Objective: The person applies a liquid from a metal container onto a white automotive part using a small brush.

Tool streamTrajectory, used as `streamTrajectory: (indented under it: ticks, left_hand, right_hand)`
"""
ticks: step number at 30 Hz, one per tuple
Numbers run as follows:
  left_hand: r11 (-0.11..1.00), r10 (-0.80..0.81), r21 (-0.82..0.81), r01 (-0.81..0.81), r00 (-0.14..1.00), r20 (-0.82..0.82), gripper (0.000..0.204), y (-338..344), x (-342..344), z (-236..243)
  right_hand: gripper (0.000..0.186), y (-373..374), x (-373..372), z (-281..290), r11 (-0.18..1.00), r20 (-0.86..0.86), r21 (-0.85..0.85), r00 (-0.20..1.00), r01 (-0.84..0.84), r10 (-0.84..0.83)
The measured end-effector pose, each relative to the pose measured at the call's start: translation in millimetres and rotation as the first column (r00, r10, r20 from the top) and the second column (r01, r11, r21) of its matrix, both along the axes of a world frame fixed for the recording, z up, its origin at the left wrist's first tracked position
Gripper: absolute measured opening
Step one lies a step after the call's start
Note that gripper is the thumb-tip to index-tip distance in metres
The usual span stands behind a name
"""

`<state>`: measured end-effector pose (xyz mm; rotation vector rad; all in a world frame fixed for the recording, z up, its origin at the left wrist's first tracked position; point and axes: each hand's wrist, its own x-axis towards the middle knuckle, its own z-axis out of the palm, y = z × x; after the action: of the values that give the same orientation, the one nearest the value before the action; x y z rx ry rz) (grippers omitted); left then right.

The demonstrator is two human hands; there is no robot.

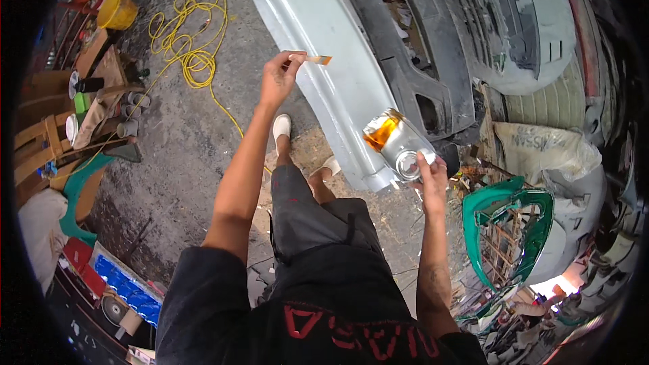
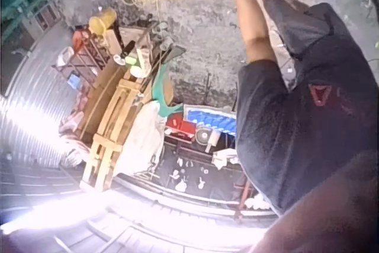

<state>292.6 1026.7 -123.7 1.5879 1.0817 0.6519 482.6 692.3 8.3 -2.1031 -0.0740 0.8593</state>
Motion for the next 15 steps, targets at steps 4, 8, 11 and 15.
streamTrajectory:
  ticks: [4,8,11,15]
  left_hand:
    - [0.972,-0.221,0.15,0.181,0.92,0.323,0.01,-50.4,2.7,70.0]
    - [0.873,-0.473,0.195,0.447,0.873,0.12,0.015,-91.4,15.1,78.7]
    - [0.835,-0.512,0.262,0.485,0.858,0.043,0.016,-89.4,15.3,55.2]
    - [0.925,-0.376,0.036,0.377,0.901,0.215,0.013,-59.8,0.8,40.1]
  right_hand:
    - [0.082,26.2,-2.2,-10.3,0.999,-0.036,0.045,0.999,0.012,-0.01]
    - [0.068,52.6,-13.9,-18.6,0.988,0.007,0.15,1.0,-0.022,0.022]
    - [0.059,61.1,-16.8,-26.6,0.988,0.077,0.144,0.996,-0.054,0.043]
    - [0.053,63.8,-14.7,-30.0,0.993,0.068,0.108,0.997,-0.054,0.047]
